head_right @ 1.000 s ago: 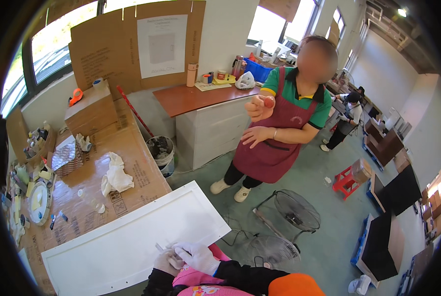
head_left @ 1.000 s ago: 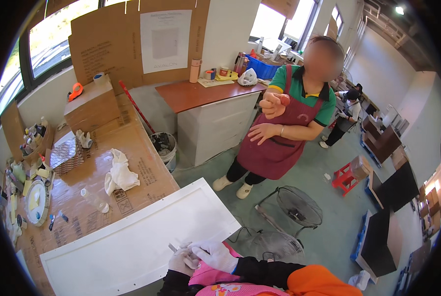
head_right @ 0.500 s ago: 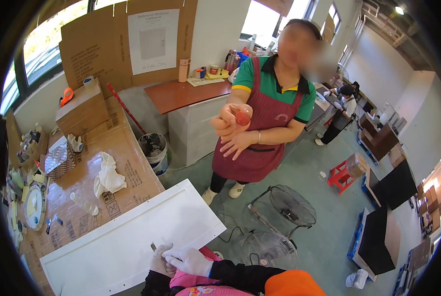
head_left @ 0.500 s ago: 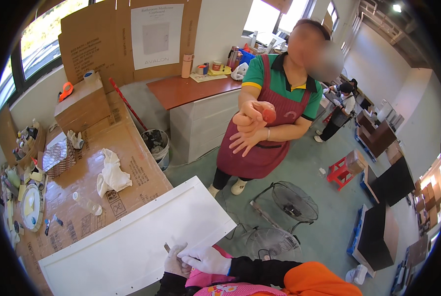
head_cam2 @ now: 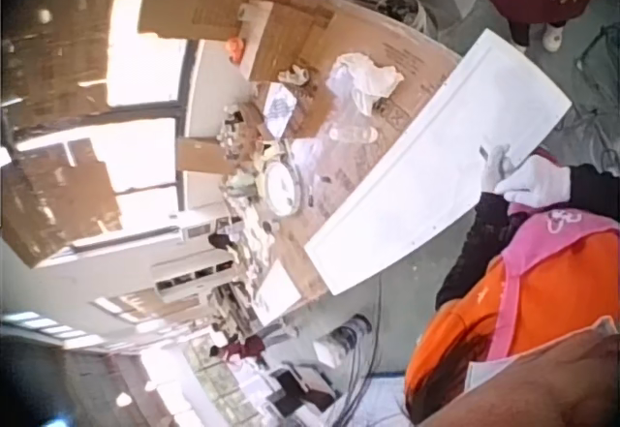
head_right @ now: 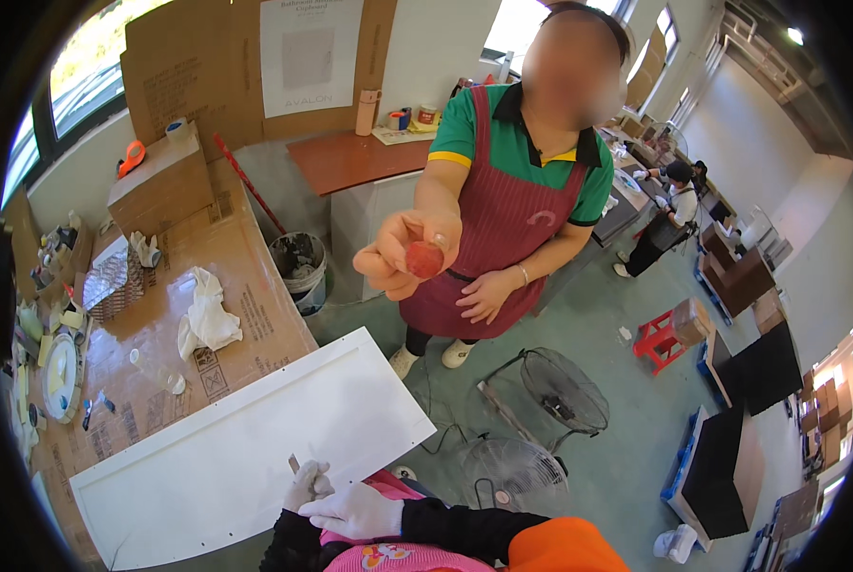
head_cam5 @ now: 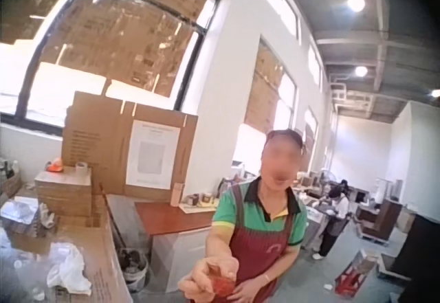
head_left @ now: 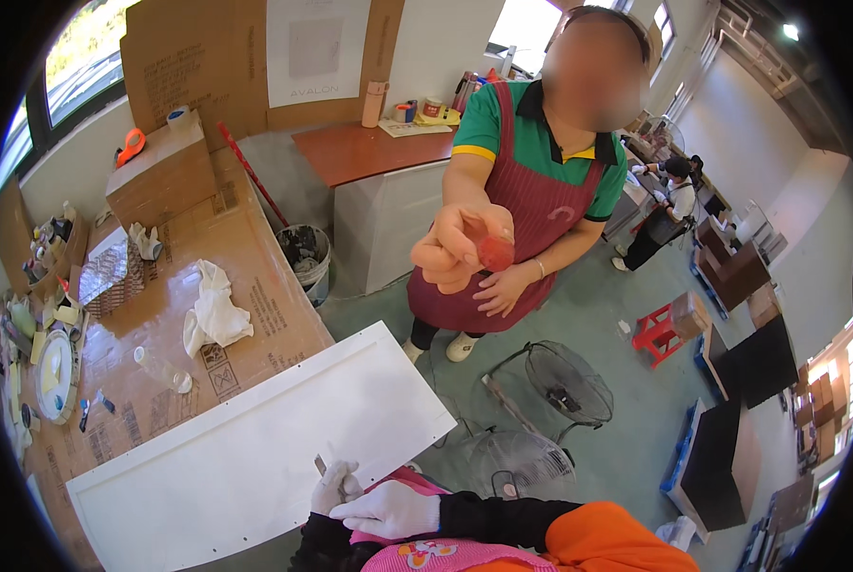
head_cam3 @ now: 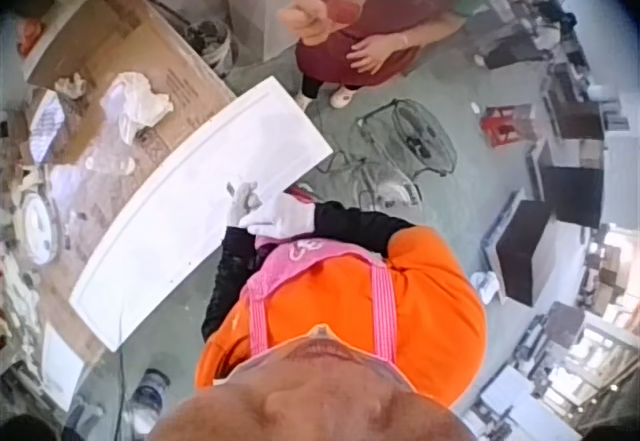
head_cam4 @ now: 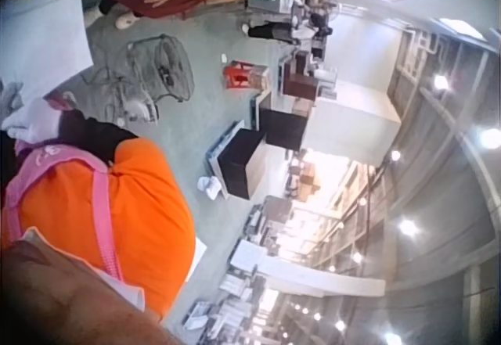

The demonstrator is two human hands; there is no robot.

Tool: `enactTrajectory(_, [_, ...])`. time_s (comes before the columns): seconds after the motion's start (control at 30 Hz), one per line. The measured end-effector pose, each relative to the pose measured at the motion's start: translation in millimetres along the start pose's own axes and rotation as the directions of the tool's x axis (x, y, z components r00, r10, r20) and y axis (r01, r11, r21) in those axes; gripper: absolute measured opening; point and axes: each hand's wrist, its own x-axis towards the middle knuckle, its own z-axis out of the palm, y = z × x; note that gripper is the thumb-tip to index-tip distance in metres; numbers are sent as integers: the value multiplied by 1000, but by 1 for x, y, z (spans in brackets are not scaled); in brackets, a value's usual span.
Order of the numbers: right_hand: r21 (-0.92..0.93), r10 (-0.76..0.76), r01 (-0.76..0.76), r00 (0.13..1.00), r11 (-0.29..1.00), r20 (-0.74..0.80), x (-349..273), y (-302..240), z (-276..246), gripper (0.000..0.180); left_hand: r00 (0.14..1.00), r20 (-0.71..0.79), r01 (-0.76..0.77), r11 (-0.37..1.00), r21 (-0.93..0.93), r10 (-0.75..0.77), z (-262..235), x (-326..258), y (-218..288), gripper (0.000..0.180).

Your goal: The recorder is using a sanding block to smooth the surface and edges of a white wooden cabinet door.

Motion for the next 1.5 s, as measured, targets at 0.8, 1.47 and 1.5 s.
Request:
enactTrajectory(0.8, [535, 133, -14, 974, 845, -183, 24, 13, -113, 25, 1000, 3, 30, 998, 51, -30, 63, 25, 12, 31])
enactTrajectory(1.47, [450, 33, 103, 959, 887, -283, 29, 33, -188, 27, 986, -165, -11, 994, -110, -8, 104, 46, 18, 27])
enactTrajectory(1.5, [437, 11, 114, 962, 892, -273, 31, 31, -181, 27, 984, -178, -26, 992, -127, 3, 102, 40, 14, 27])
